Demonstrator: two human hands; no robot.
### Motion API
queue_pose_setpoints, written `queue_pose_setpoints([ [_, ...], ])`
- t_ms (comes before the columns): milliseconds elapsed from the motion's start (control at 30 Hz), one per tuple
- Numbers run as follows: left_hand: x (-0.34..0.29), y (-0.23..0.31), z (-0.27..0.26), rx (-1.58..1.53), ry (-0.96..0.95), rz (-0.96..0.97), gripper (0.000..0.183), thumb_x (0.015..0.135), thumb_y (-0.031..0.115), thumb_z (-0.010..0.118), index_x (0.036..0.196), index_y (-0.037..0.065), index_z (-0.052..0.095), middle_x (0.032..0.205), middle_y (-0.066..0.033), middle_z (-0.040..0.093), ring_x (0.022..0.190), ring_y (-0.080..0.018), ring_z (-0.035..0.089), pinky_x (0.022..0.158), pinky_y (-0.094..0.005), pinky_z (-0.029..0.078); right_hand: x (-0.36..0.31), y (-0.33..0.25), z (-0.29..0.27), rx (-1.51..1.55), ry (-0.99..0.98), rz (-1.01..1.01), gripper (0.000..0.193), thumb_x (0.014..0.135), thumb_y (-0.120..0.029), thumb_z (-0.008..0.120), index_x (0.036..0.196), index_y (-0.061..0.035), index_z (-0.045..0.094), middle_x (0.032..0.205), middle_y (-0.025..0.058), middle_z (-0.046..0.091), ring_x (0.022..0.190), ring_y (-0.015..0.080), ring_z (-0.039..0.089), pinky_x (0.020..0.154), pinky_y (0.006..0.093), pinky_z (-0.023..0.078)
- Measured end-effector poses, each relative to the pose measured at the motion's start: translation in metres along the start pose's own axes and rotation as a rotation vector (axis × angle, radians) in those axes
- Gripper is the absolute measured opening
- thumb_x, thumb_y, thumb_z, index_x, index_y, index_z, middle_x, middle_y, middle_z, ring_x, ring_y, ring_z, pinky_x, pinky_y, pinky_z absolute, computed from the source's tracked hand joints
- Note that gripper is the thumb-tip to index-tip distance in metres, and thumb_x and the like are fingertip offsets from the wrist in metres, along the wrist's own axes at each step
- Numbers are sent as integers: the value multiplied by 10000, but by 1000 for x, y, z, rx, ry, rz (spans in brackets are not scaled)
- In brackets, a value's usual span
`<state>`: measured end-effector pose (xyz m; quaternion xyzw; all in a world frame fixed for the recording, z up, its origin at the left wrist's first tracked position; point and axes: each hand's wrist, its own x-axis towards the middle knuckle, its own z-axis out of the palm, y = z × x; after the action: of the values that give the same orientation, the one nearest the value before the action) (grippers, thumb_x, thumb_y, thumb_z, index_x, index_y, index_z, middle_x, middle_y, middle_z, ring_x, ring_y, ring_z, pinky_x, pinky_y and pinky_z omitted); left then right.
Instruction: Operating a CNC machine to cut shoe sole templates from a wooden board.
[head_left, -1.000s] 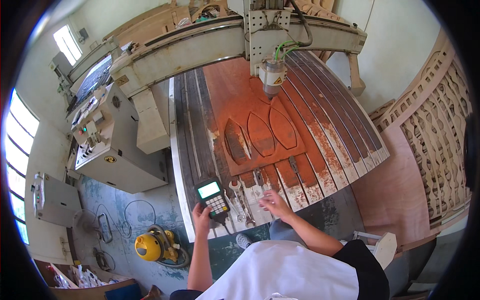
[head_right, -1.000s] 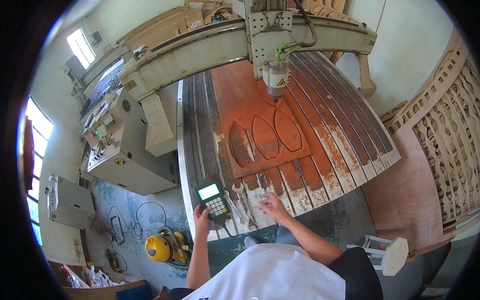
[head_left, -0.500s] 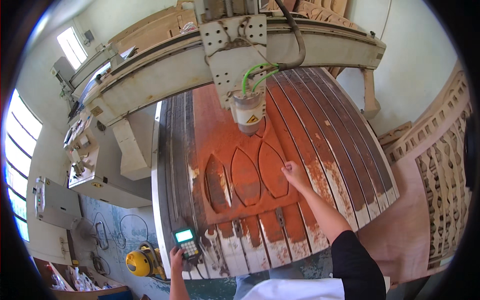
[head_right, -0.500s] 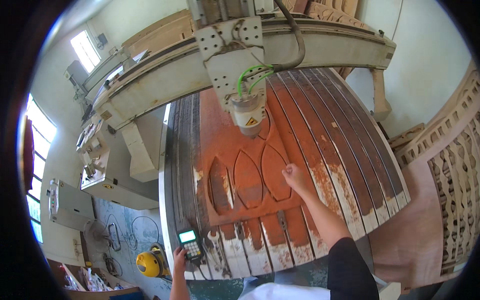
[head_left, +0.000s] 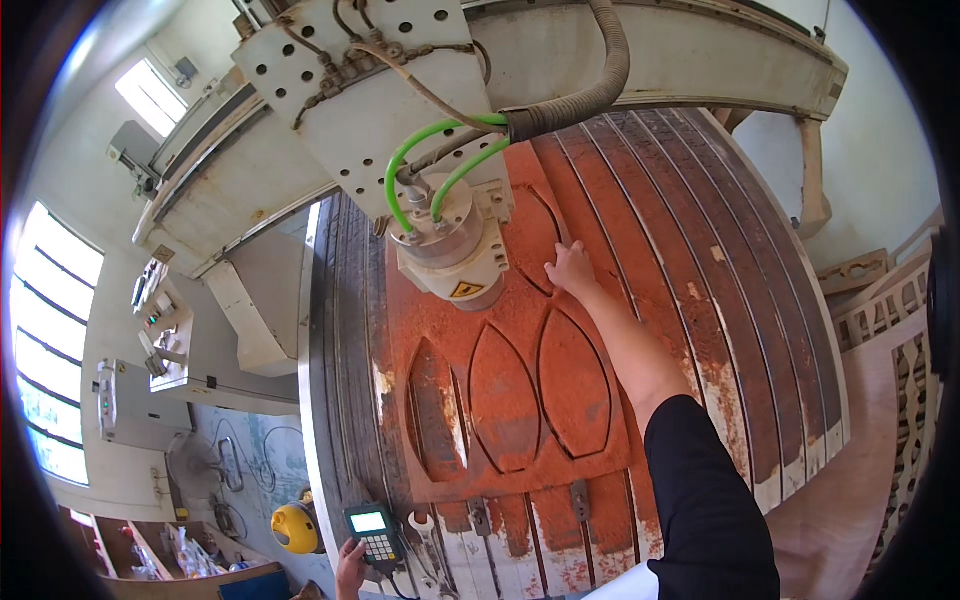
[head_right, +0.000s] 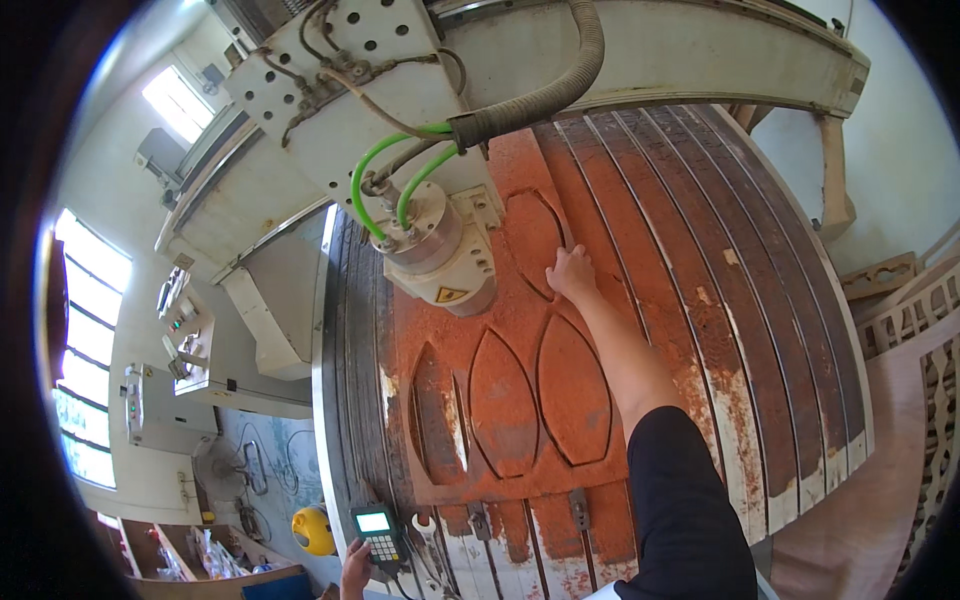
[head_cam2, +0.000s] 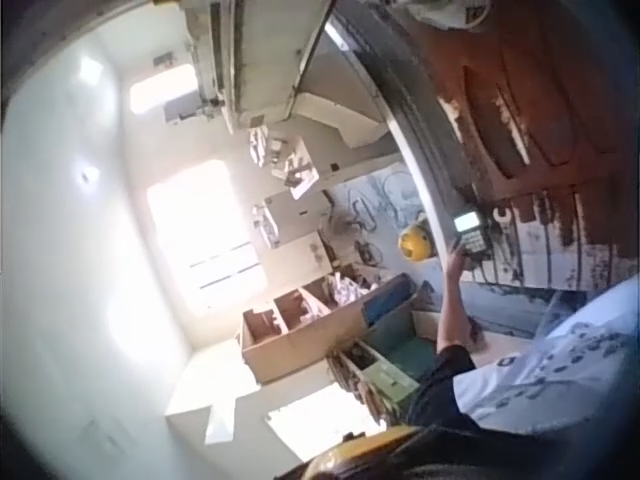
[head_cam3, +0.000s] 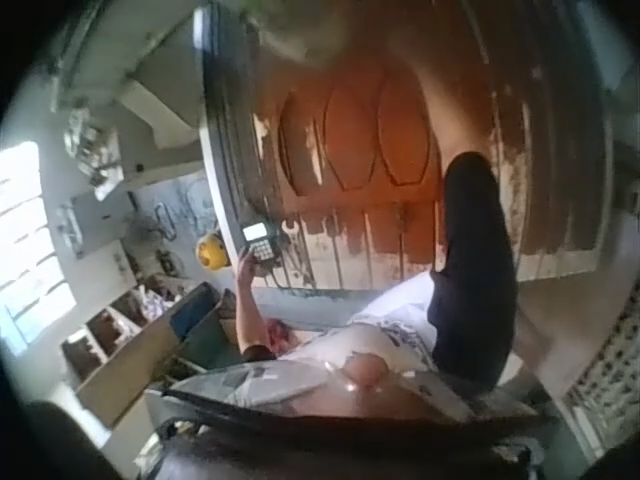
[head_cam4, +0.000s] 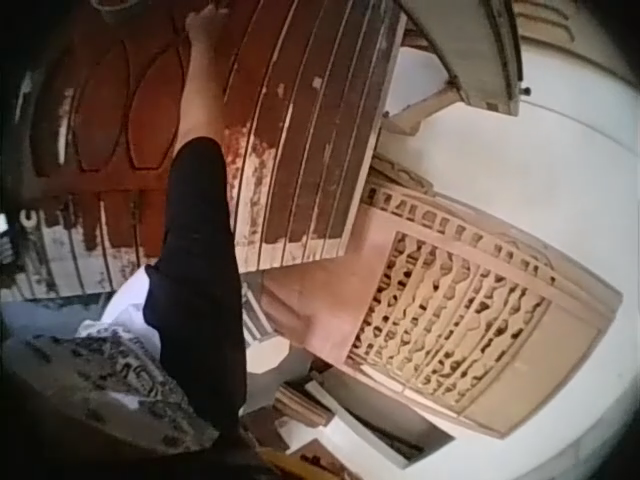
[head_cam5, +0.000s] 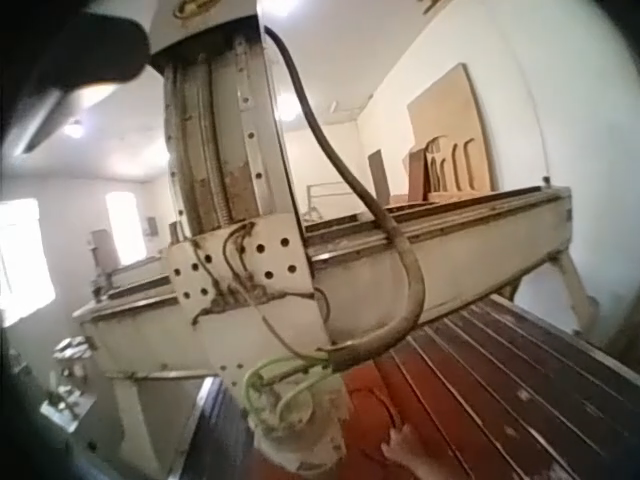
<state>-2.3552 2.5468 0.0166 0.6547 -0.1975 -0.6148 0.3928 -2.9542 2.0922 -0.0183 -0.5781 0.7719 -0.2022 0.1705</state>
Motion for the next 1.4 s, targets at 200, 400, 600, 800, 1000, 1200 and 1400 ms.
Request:
queue_pose_setpoints([
  [200, 7, -5, -3, 13, 49, 16, 251, 955, 128, 523, 1134, -47, 542, 1013, -100, 649, 905, -166, 631, 825, -303, 495, 26, -36, -4, -111, -132, 259, 567, 822, -306, 648, 1260, 17, 493, 1328, 205, 401, 1197, 362, 454, 993, 452, 404],
  [400, 6, -8, -5, 59, 82, 21, 275, 949, 148, 544, 1141, -49, 547, 1009, -89, 652, 904, -151, 626, 814, -296, 496, 42, -36, -2, 225, -103, 487, 509, 788, -252, 647, 1206, 20, 546, 1305, 203, 464, 1208, 340, 471, 1011, 437, 392],
  [600, 6, -11, -6, 62, 66, 45, 290, 947, 164, 552, 1148, -45, 549, 1022, -79, 648, 911, -145, 620, 829, -292, 487, 60, -9, 14, 565, 37, 374, 402, 686, -151, 685, 1044, 16, 612, 1022, 203, 647, 1003, 343, 619, 832, 400, 490],
  [800, 8, -12, -5, 77, 109, 42, 303, 955, 192, 547, 1154, -35, 530, 1014, -70, 635, 913, -139, 613, 822, -283, 484, 55, -9, -6, 514, 89, 209, 301, 678, -92, 630, 944, 46, 607, 1003, 248, 641, 939, 405, 622, 798, 432, 489],
  [1000, 9, -14, -6, 69, 64, 51, 317, 976, 248, 515, 1145, -20, 526, 990, -63, 624, 888, -132, 604, 800, -280, 484, 32, -14, -73, 60, 240, -223, 281, 712, -42, 618, 988, 10, 610, 1029, 231, 614, 929, 401, 608, 805, 455, 495],
  [1200, 10, -18, -9, 117, 65, 75, 393, 967, 356, 521, 1161, 14, 522, 1008, -55, 631, 890, -142, 620, 799, -292, 493, -6, 2, -110, -239, 141, -393, 235, 734, -13, 625, 969, -8, 627, 1033, 202, 592, 946, 381, 603, 824, 437, 506],
  [1400, 6, -18, 2, 81, 184, 108, 380, 970, 338, 525, 1146, 2, 531, 969, -40, 620, 857, -115, 596, 767, -282, 483, -46, 71, -124, 598, 135, -37, 231, 796, -16, 634, 1026, -2, 629, 889, 118, 629, 870, 276, 632, 760, 373, 515],
])
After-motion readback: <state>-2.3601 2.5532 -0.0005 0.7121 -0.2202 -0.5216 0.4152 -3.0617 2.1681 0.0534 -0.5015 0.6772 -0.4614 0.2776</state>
